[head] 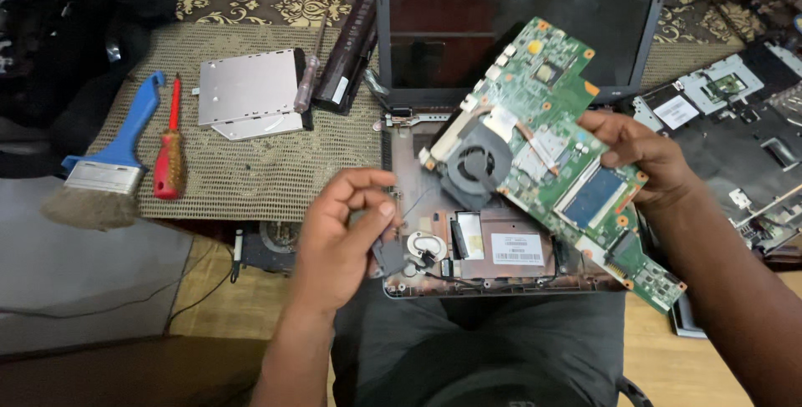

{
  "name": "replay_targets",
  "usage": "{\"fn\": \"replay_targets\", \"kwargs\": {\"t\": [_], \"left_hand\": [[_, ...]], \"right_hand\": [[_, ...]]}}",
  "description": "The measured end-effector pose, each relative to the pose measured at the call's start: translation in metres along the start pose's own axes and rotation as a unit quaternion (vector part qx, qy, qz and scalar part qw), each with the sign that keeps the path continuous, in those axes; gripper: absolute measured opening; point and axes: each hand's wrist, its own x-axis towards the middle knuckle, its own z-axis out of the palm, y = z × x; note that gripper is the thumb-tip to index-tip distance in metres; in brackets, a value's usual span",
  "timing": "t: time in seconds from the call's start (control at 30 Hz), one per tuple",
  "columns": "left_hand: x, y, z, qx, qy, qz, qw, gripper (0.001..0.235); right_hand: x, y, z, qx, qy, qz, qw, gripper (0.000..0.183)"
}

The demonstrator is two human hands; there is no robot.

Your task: The person uses a red screwdriver to remove screws from a laptop motherboard. They then detach the motherboard from the laptop chassis, disconnect cables, and place the motherboard back into the chassis.

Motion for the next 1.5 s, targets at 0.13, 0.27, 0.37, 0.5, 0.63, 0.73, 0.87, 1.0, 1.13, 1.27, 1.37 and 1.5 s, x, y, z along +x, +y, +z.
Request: {"fn": "replay_targets", "kwargs": {"t": [0.13, 0.27, 0.37, 0.5, 0.63, 0.73, 0.87, 1.0, 1.13, 1.27, 1.37, 1.5], "left_hand": [[0.005, -0.007, -0.001, 0.175, 0.042, -0.015, 0.983, 0.029], [0.004, 0.010, 0.001, 0.277, 0.012, -0.136, 0.951, 0.040], [0.006, -0.001, -0.003, 0.264, 0.006, -0.120, 0.957, 0.039], [0.013, -0.029, -0.010, 0.166, 0.011, -0.074, 0.983, 0.039], [0.009, -0.019, -0.008, 0.175, 0.014, -0.078, 0.981, 0.044], [0.006, -0.018, -0.003, 0.184, -0.002, -0.041, 0.982, 0.038], [0.004, -0.017, 0.001, 0.261, -0.016, -0.089, 0.961, 0.038], [0.002, -0.020, 0.003, 0.244, 0.001, -0.025, 0.969, 0.038], [0.004, -0.026, 0.004, 0.229, 0.018, 0.001, 0.973, 0.036], [0.005, -0.029, 0.005, 0.199, 0.027, 0.035, 0.979, 0.033], [0.003, -0.011, 0.007, 0.178, 0.060, -0.021, 0.982, 0.036], [0.004, -0.023, 0.008, -0.057, 0.134, -0.016, 0.989, 0.036]], "right_hand": [[-0.001, 0.016, -0.027, -0.115, 0.091, 0.008, 0.989, 0.080], [-0.006, 0.038, -0.067, -0.081, 0.139, 0.038, 0.986, 0.065], [-0.001, 0.034, -0.037, 0.031, 0.035, 0.038, 0.998, 0.078], [-0.007, 0.040, -0.055, -0.013, 0.102, 0.049, 0.993, 0.079], [-0.001, 0.026, -0.020, 0.074, -0.019, 0.061, 0.995, 0.077], [-0.010, 0.039, -0.059, 0.068, 0.051, 0.035, 0.996, 0.074], [-0.001, 0.025, -0.022, 0.090, -0.017, 0.039, 0.995, 0.074], [0.006, 0.007, 0.025, 0.097, -0.071, 0.053, 0.991, 0.080], [0.009, 0.004, 0.036, 0.129, -0.093, 0.058, 0.986, 0.087], [0.004, 0.008, 0.026, 0.052, -0.073, 0.030, 0.996, 0.079], [-0.010, 0.035, -0.055, 0.001, 0.013, -0.014, 1.000, 0.075], [0.002, 0.002, 0.056, 0.082, -0.034, -0.019, 0.996, 0.088]]}}
